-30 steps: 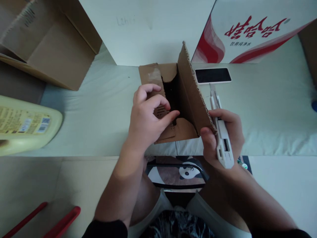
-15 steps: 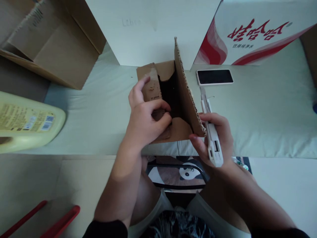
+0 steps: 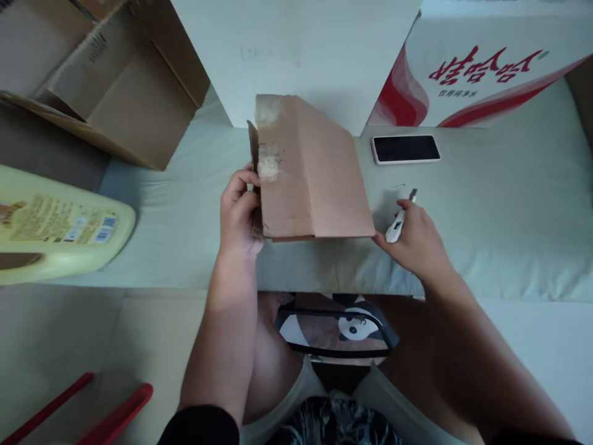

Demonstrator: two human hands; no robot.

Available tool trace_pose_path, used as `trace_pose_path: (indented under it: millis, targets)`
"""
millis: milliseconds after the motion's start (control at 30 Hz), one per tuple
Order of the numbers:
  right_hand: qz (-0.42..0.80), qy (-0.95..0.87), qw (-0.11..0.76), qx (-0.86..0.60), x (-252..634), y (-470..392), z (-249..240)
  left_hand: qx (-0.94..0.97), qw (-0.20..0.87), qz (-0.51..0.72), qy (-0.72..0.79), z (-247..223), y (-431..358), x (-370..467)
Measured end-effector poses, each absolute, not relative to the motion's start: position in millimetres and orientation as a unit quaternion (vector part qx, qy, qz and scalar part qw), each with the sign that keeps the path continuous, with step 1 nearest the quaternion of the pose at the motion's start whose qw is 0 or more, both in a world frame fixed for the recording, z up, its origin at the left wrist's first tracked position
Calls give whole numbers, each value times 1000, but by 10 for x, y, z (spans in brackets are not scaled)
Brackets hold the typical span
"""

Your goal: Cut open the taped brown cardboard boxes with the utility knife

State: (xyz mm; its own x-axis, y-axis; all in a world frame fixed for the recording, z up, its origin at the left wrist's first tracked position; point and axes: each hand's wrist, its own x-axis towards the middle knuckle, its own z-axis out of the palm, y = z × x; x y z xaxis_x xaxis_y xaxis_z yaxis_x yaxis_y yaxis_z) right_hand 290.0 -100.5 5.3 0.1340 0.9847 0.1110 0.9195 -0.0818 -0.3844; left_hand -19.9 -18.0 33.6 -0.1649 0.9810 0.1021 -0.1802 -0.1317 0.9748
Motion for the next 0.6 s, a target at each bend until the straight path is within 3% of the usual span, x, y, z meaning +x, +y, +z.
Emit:
trace_pose_path:
  millis: [133,233,400,600]
  targets:
    - [93,-621,70,-775,3024,-1015,-36,389,508,599,483,413,-214,-159]
    - [78,-597,58,-796,3020,-1058,8,406,500,548,534,376,-224,-134]
    - [35,-641,121,-758,3021,-1089,-45,436,521,495,542,224,-208,-100]
    - [163,-729,305,-591,3043,-995,-174,445,530,505,516,150,-146,-17]
